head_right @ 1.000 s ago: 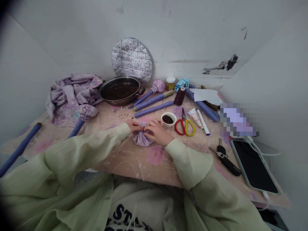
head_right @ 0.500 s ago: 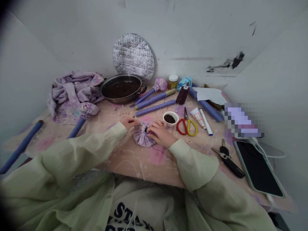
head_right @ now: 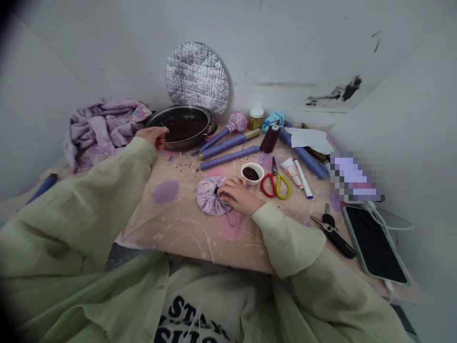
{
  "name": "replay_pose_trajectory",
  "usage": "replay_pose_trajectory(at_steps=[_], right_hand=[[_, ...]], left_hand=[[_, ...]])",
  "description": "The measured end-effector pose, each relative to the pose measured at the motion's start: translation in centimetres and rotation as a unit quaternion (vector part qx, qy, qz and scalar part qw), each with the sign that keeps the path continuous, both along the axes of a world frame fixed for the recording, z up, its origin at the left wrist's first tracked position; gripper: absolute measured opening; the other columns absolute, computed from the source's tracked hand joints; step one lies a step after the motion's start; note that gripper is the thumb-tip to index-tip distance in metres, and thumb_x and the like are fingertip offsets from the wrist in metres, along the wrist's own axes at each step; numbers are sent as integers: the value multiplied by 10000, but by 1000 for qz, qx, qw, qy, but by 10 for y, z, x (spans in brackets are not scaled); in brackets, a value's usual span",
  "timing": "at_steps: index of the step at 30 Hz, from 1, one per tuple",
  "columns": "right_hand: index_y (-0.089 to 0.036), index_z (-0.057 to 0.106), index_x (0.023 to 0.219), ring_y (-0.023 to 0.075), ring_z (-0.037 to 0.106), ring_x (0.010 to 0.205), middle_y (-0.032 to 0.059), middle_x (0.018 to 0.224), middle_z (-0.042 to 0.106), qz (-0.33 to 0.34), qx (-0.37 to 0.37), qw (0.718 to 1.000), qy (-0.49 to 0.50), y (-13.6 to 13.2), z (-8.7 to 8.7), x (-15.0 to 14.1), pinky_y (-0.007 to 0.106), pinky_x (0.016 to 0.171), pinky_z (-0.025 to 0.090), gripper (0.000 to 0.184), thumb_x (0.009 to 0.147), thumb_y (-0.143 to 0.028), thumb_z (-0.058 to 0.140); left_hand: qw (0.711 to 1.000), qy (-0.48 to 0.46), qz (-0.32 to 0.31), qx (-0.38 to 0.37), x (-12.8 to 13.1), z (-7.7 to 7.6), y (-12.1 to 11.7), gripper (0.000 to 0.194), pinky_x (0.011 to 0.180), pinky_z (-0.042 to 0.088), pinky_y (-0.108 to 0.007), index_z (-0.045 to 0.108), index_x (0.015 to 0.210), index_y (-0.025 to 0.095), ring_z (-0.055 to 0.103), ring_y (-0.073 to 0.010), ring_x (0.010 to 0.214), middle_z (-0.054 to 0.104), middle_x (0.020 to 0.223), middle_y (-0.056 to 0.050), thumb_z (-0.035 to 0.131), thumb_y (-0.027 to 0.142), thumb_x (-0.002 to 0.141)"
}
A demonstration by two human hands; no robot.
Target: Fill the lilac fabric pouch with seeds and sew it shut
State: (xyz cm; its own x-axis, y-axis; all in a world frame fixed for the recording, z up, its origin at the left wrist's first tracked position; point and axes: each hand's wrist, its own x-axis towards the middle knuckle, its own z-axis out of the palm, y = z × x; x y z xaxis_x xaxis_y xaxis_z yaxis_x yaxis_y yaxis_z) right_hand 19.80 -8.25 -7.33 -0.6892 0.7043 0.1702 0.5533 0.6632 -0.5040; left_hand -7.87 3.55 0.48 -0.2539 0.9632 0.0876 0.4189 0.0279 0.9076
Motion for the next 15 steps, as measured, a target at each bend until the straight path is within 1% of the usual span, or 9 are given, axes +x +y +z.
replay_pose_trajectory(at_steps=[2,4,5,7,9,10,13,15], right_hand=[[-188,611,910,207,442,908,73,925,603,3,-7,1000,-8,0,3,0,387,802,266,172,888,-276,465],[-185,614,912,209,441,911,75,927,602,4,-11,1000,-16,0,4,0,389,801,268,173,888,-263,462],[-184,616,913,211,441,914,75,926,601,4,-12,1000,-17,0,5,0,390,804,269,172,887,-257,463],[-184,619,917,212,440,919,74,925,600,6,-13,1000,-18,0,5,0,388,806,273,177,888,-259,462],[-186,622,917,209,441,912,75,919,597,8,-12,1000,-16,0,5,0,386,804,278,192,893,-276,454],[-188,624,915,208,442,905,75,914,596,9,-10,1000,-15,0,5,0,386,802,279,200,895,-284,450],[-190,628,910,204,445,892,72,900,595,10,-7,1000,-15,0,4,1,388,797,273,200,895,-286,453],[-189,629,910,204,445,895,69,895,594,9,-10,1000,-16,0,4,1,389,797,269,188,891,-278,463]], left_hand=[[1000,-12,20,-19,-12,12,10,288,625,288,-166,543,954,-48,363,63,526,369,610,60,429,197,855],[998,-16,51,-28,-25,22,21,292,650,272,-175,510,968,-48,348,80,550,350,654,57,342,176,886],[997,-16,64,-32,-32,27,26,267,642,284,-166,511,960,-25,346,73,548,355,660,57,362,183,884],[995,-10,99,-31,-48,36,39,193,581,324,-144,519,927,33,337,39,532,375,647,62,464,204,857],[990,8,137,-25,-65,43,51,163,519,370,-163,521,911,78,347,-1,532,398,628,68,533,218,829],[989,23,145,-27,-74,47,57,160,501,388,-179,525,904,89,357,-16,534,395,609,71,543,227,825],[984,66,164,-27,-101,54,74,197,470,409,-199,520,949,84,358,-28,519,374,565,79,543,238,828],[979,114,169,-19,-119,56,84,245,442,405,-202,509,994,45,341,-30,487,333,526,85,507,239,845]])
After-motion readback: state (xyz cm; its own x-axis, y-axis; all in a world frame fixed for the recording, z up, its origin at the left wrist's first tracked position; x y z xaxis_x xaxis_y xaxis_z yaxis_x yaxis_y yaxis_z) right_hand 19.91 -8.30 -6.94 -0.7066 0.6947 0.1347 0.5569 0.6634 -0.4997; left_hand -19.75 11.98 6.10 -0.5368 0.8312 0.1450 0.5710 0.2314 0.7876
